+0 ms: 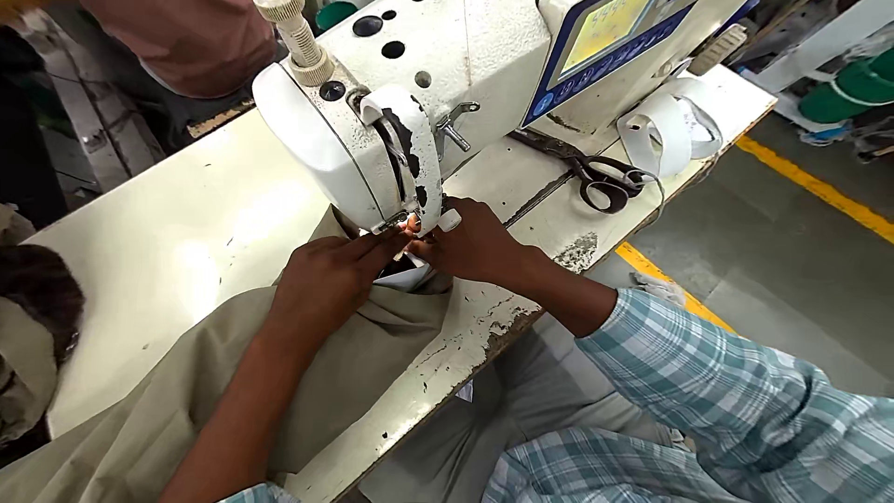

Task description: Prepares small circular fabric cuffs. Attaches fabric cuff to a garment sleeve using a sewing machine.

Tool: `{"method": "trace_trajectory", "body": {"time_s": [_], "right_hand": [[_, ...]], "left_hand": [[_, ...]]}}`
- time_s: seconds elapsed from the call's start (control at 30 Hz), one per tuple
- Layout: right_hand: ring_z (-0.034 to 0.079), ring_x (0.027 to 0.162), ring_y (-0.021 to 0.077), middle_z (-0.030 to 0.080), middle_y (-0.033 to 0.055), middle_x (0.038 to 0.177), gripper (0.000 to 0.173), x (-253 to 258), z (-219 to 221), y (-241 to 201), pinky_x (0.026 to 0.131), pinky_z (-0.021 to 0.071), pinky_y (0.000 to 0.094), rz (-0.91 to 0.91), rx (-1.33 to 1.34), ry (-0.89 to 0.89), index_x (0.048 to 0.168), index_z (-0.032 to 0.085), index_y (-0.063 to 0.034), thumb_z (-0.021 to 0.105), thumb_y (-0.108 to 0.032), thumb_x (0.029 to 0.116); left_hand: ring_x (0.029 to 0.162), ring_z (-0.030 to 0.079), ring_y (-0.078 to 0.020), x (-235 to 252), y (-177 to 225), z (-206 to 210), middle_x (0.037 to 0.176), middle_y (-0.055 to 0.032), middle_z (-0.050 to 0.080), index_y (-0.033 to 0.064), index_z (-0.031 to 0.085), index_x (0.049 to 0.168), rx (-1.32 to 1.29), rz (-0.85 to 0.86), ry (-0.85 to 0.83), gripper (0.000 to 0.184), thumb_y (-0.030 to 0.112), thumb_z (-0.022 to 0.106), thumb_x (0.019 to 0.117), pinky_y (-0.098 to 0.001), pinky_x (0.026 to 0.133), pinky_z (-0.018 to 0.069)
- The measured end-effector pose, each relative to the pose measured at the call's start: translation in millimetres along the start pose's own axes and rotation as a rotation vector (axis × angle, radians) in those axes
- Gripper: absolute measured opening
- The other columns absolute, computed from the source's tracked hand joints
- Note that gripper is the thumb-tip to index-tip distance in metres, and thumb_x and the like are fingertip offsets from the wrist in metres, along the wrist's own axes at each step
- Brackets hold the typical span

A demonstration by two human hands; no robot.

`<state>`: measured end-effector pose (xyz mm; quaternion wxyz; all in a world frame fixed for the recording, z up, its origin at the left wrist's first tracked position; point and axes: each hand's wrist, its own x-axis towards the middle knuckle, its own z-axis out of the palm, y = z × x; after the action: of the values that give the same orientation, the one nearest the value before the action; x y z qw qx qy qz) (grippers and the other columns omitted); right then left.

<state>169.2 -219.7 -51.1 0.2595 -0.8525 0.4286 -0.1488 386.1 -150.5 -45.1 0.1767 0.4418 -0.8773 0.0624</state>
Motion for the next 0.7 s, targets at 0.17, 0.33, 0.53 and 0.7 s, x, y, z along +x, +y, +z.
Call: {"method": "trace_trajectory", "body": {"time_s": [0.17, 0.33, 0.53, 0.7], "right_hand": [[0.069, 0.084, 0.0259, 0.070, 0.0088, 0.087, 0.021, 6, -10, -5, 0.069, 0.0503, 0.0509, 0.100, 0.093, -0.061, 0.093, 0.073, -0.0109, 0.077, -0.030, 0.0856], [0.068, 0.093, 0.0284, 0.071, 0.0096, 0.095, 0.017, 8, -16, -14, 0.074, 0.0500, 0.0519, 0.087, -0.030, -0.158, 0.096, 0.074, -0.0125, 0.077, -0.027, 0.0870], [0.069, 0.092, 0.0334, 0.070, 0.0153, 0.095, 0.030, 0, -11, -9, 0.072, 0.0509, 0.0521, -0.032, -0.160, -0.148, 0.099, 0.071, -0.0046, 0.064, -0.034, 0.0997], [0.068, 0.091, 0.0319, 0.068, 0.0145, 0.094, 0.029, -5, 10, 8, 0.071, 0.0551, 0.0465, -0.239, -0.109, 0.120, 0.097, 0.071, -0.0043, 0.066, -0.033, 0.0972]], "left_hand": [[0.072, 0.073, -0.0277, 3, -1, 2, 0.092, -0.0075, 0.076, 0.0143, 0.078, 0.114, -0.070, -0.176, -0.131, 0.021, 0.017, 0.064, 0.0984, -0.0495, 0.060, 0.0574], [0.069, 0.071, -0.0295, 9, -1, 1, 0.083, -0.0090, 0.074, 0.0144, 0.080, 0.102, -0.063, -0.273, -0.203, 0.013, 0.021, 0.072, 0.0951, -0.0532, 0.059, 0.0544], [0.073, 0.073, -0.0276, 7, -6, 4, 0.085, -0.0077, 0.075, 0.0145, 0.081, 0.101, -0.067, -0.219, -0.167, 0.016, 0.022, 0.066, 0.0978, -0.0513, 0.062, 0.0567], [0.062, 0.063, -0.0209, 9, -5, 7, 0.072, -0.0047, 0.068, 0.0106, 0.079, 0.085, -0.172, -0.421, -0.120, 0.021, 0.024, 0.069, 0.0970, -0.0463, 0.058, 0.0500]]}}
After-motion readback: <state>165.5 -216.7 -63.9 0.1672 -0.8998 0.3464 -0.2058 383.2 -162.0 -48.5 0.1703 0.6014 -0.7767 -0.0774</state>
